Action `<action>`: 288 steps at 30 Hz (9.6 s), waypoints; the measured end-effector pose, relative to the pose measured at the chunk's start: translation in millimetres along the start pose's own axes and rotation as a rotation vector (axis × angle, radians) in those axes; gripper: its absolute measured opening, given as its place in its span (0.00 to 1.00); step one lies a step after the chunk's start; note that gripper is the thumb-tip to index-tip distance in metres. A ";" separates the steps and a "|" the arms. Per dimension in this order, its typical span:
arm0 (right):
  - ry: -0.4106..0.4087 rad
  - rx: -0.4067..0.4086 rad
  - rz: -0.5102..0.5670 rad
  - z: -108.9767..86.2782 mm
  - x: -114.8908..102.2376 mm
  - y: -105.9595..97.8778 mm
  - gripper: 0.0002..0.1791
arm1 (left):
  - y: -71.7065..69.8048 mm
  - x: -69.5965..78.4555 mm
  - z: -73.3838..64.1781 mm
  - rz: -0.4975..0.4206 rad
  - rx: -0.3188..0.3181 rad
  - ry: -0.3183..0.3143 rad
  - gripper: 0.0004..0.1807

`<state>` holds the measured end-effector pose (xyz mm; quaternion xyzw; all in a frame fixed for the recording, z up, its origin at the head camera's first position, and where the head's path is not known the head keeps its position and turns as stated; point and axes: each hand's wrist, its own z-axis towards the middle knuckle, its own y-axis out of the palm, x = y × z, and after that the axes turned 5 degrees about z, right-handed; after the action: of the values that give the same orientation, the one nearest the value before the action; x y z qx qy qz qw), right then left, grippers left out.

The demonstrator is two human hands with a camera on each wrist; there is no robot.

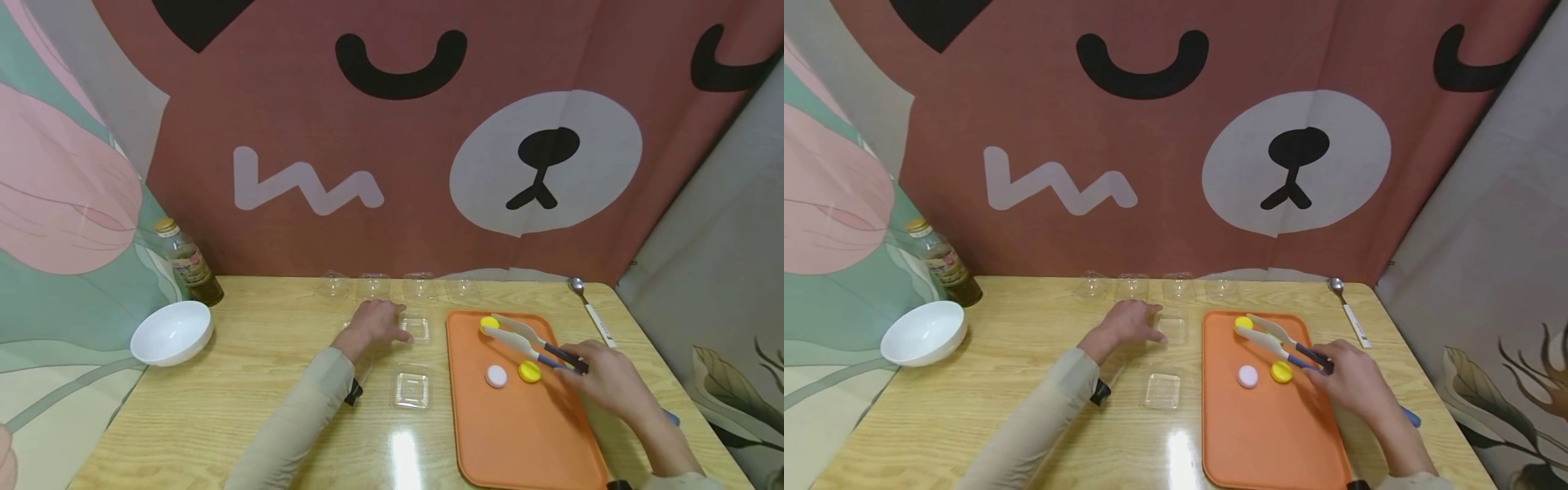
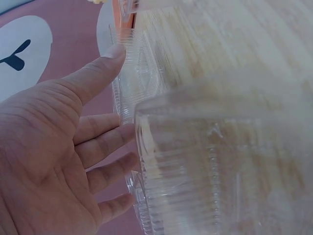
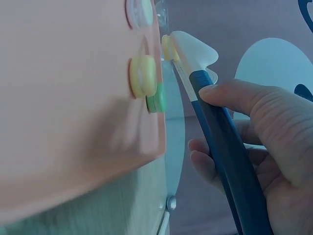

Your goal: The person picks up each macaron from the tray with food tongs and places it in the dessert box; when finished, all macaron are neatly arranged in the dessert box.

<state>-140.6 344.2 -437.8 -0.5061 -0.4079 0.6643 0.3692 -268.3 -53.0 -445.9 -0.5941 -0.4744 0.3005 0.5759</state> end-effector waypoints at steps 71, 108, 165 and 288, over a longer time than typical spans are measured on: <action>-0.172 -0.180 0.075 86.9 -83.2 45.5 0.18 | 2.6 2.9 2.5 -0.010 0.011 0.015 0.34; -0.103 -0.088 0.065 63.9 -57.3 17.5 0.21 | -0.2 8.2 -4.8 -0.023 -0.004 -0.035 0.45; 0.087 -0.053 0.016 -17.3 46.3 -14.5 0.23 | -2.6 -120.2 -62.0 -0.393 -0.021 -0.012 0.43; -0.431 -0.131 0.084 128.3 -139.4 58.4 0.19 | 15.0 -115.5 -61.3 -0.354 0.065 -0.057 0.43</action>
<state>-240.0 173.6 -419.7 -0.3920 -0.4978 0.7440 0.2119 -252.3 -180.9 -472.7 -0.4738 -0.5779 0.2264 0.6247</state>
